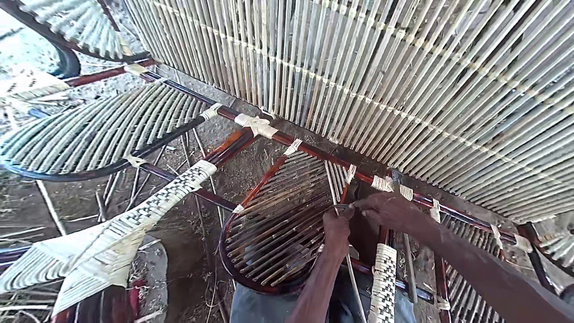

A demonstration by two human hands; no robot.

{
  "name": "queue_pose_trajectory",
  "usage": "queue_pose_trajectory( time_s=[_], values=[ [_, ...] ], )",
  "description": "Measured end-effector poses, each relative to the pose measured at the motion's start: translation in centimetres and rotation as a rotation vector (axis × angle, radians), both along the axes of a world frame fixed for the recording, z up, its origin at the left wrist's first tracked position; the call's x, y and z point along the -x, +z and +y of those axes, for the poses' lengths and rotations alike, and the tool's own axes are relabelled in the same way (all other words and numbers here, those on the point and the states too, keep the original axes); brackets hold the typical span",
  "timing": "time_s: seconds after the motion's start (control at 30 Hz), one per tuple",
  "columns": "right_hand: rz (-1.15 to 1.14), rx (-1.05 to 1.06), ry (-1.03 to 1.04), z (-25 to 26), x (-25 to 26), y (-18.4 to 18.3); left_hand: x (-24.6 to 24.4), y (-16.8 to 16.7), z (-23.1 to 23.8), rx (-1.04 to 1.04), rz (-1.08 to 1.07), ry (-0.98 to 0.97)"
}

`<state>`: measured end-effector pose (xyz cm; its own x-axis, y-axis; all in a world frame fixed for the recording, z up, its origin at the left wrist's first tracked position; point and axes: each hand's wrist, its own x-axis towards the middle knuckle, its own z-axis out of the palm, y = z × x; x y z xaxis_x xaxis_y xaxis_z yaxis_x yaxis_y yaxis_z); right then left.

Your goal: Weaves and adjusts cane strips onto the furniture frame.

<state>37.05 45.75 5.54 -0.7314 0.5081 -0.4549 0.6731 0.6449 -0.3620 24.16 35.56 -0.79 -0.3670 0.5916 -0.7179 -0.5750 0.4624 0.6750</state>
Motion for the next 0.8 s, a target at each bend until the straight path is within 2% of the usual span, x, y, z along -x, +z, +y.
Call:
queue_pose_trajectory(
  time_s=[0.23,0.47,0.63,0.8],
  values=[
    [-0.065,-0.072,-0.045,-1.3,0.3,0.0,-1.7,-2.0,-0.7,0.033,0.313,-0.082],
    [-0.051,-0.207,-0.056,-2.7,0.0,-1.1,-2.5,-2.2,-0.6,0.133,0.569,-0.161],
    [-0.002,-0.368,-0.044,-4.2,0.2,-1.8,-3.0,-1.8,-0.5,0.214,0.662,-0.2],
    [0.042,-0.543,-0.088,-6.1,0.8,-2.4,-3.2,-1.8,-0.6,0.205,0.662,-0.171]
  ],
)
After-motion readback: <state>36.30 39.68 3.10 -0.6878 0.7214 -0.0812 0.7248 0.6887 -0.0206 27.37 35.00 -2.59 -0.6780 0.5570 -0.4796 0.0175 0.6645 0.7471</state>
